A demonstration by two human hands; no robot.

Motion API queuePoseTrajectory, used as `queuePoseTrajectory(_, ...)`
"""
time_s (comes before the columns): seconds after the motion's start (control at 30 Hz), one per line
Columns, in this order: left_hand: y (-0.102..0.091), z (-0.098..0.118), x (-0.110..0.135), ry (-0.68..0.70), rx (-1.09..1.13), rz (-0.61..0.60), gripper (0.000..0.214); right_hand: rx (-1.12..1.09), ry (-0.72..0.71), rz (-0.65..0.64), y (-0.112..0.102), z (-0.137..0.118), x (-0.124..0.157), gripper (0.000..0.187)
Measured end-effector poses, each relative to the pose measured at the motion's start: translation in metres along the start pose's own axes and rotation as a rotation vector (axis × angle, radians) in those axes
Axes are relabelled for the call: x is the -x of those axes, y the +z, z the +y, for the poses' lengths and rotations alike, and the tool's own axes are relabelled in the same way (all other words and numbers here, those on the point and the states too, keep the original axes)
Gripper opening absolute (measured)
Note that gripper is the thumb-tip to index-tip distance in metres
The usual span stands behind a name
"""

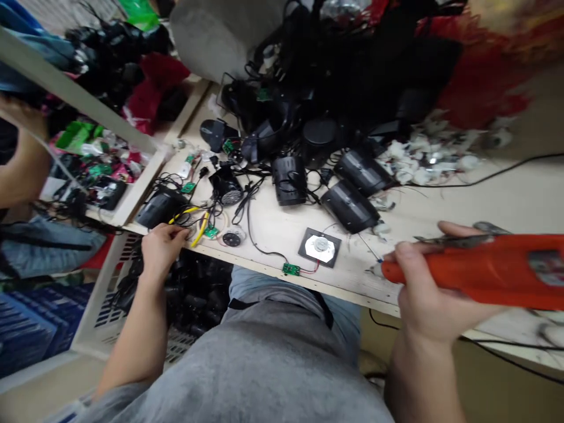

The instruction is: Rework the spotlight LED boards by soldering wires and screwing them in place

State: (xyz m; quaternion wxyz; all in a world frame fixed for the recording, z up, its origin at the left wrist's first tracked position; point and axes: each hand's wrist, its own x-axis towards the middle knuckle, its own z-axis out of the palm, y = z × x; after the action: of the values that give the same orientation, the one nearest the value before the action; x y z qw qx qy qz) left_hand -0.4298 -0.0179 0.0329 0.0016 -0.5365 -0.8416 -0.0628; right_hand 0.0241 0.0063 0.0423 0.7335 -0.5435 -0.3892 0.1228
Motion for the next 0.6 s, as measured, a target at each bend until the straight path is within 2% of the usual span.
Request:
queuePoseTrajectory(0.1, -0.002, -0.003, -0.003, 0.037, -0.012, 0.014, 0.026, 0.038, 0.068, -0.06, 0.009, -0.014, 0.001, 0.052)
queuePoseTrajectory(0.2, -0.005, -0.004, -0.005, 0.063, -0.043, 0.007, 0.024, 0.03, 0.074, -0.104, 0.009, -0.024, 0.003, 0.046)
queuePoseTrajectory(0.4, -0.008, -0.002, -0.004, 0.048, -0.044, -0.004, 0.023, -0.022, 0.083, -0.117, 0.006, -0.027, 0.004, 0.043)
queuePoseTrajectory(0.6, -0.013, 0.0, -0.006, 0.008, 0.015, -0.01, 0.022, 0.05, 0.122, -0.097, 0.003, -0.018, 0.005, 0.046)
